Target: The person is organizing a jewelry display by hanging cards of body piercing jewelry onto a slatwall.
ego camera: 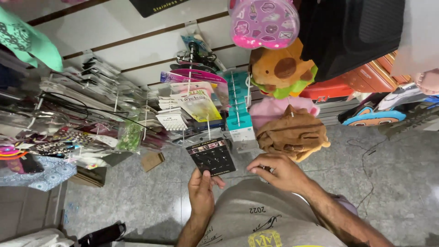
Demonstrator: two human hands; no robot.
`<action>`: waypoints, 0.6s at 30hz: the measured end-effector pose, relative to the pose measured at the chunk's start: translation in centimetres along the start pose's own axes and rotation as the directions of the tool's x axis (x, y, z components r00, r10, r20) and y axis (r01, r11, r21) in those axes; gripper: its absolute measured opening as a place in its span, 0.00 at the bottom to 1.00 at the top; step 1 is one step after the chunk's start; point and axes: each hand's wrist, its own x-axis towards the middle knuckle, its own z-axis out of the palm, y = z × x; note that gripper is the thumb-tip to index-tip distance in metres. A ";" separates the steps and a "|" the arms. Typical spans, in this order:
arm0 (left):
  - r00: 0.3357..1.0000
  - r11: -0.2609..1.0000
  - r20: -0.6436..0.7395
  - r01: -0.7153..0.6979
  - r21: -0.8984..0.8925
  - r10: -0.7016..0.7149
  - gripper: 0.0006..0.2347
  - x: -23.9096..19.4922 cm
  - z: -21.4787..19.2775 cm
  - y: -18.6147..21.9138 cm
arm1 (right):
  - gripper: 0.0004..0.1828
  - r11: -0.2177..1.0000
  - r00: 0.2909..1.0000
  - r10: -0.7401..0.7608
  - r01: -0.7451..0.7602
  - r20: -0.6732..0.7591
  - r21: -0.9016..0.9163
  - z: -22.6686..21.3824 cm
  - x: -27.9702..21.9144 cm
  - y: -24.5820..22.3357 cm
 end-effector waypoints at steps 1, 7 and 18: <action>0.998 0.998 -0.020 -0.055 -0.003 0.055 0.15 -0.3 0.6 0.0 | 0.08 1.000 0.999 -0.004 0.004 0.037 -0.018 -0.3 -0.1 0.2; 0.972 0.982 -0.158 -0.183 -0.035 0.175 0.14 -1.9 2.8 -0.3 | 0.08 0.999 0.990 -0.043 0.042 0.138 0.005 -2.1 -0.5 1.9; 0.965 0.987 -0.210 -0.157 0.019 0.157 0.16 -4.2 5.4 -1.4 | 0.11 0.981 0.978 0.158 -0.171 0.140 0.093 -4.2 0.0 3.6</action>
